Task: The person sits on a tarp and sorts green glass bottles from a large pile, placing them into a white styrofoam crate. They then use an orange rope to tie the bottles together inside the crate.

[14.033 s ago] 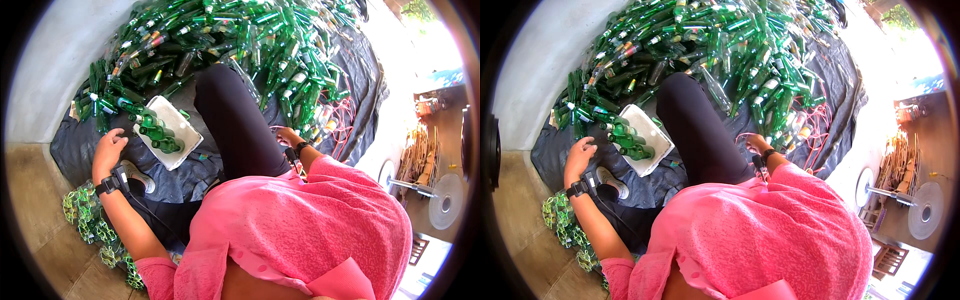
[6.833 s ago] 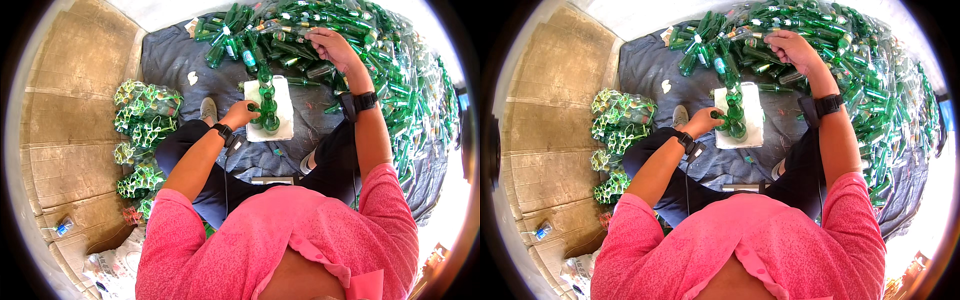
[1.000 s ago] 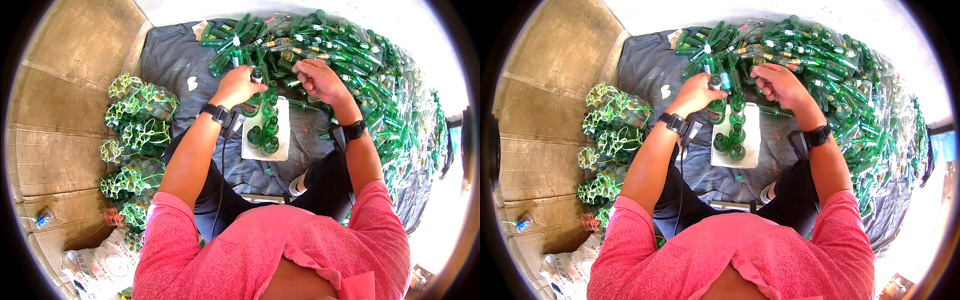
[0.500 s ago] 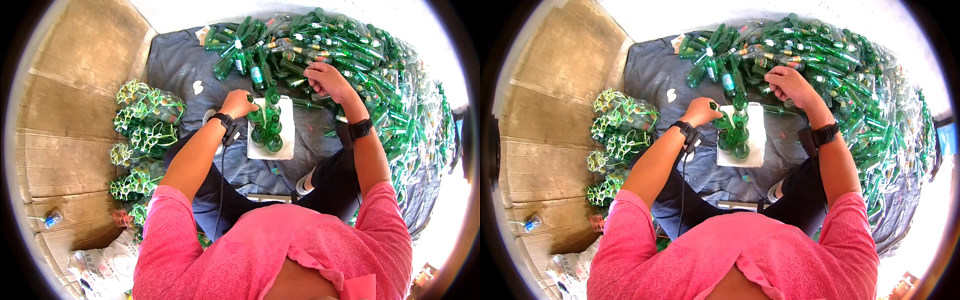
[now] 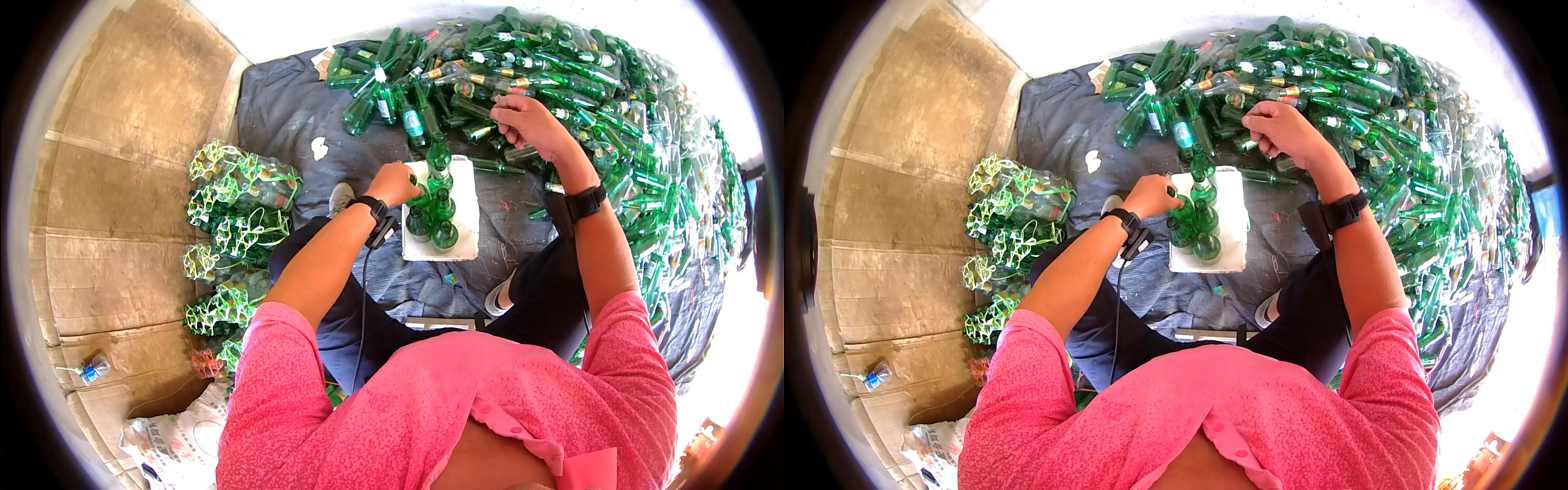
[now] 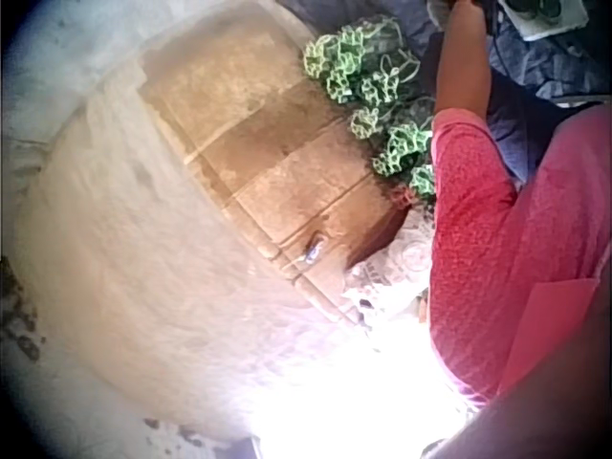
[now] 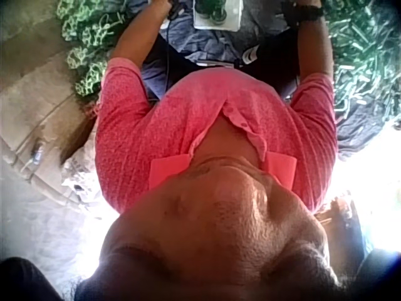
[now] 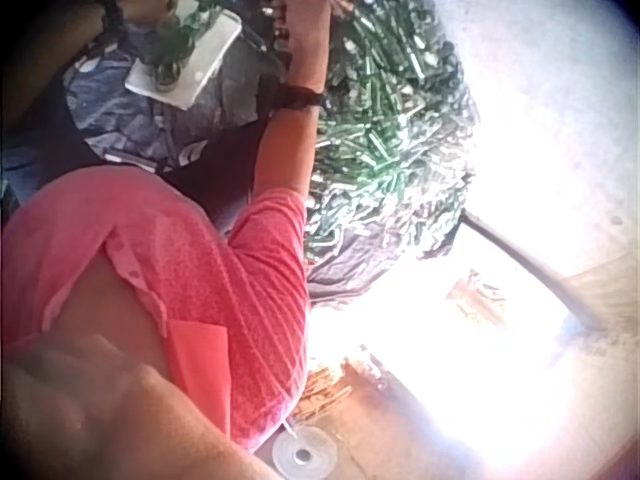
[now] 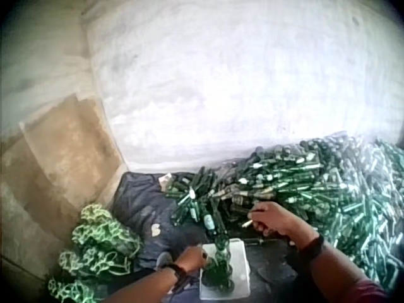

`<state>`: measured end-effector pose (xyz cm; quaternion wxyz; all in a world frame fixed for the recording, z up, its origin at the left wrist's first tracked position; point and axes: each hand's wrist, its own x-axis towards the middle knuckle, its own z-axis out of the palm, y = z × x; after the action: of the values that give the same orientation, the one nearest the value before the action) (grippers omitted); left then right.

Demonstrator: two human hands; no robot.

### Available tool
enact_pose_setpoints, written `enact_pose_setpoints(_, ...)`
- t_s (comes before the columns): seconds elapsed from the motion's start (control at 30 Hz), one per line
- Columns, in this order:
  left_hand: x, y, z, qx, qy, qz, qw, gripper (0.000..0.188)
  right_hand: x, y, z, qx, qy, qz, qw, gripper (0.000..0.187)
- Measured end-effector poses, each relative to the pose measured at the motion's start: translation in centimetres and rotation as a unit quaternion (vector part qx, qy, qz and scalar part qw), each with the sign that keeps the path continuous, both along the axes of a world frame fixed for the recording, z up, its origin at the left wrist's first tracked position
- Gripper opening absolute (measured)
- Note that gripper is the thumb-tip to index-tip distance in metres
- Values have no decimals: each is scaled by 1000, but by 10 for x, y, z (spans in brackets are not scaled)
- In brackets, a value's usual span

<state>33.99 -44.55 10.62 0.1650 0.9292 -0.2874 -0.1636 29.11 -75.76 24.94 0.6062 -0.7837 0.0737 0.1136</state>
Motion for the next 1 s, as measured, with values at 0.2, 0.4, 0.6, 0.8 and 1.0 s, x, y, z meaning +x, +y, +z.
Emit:
enact_pose_setpoints(0.2,-8,-7,1,-5,16,7,1000,38,-1,2,0,-9,-10,3,1000,20)
enact_pose_setpoints(0.4,-8,-11,6,16,24,-10,1000,42,-2,-2,0,-19,-20,-3,1000,21)
enact_pose_setpoints(0.6,-2,-15,11,44,-12,-70,997,43,-1,-5,-3,-8,-25,8,1000,22)
enact_pose_setpoints(0.8,-5,-14,30,62,7,-53,997,51,0,-1,-5,-22,-7,3,1000,21)
enact_pose_setpoints(1.0,-4,-14,57,69,-13,-21,997,47,1,-4,-5,-24,-10,6,1000,21)
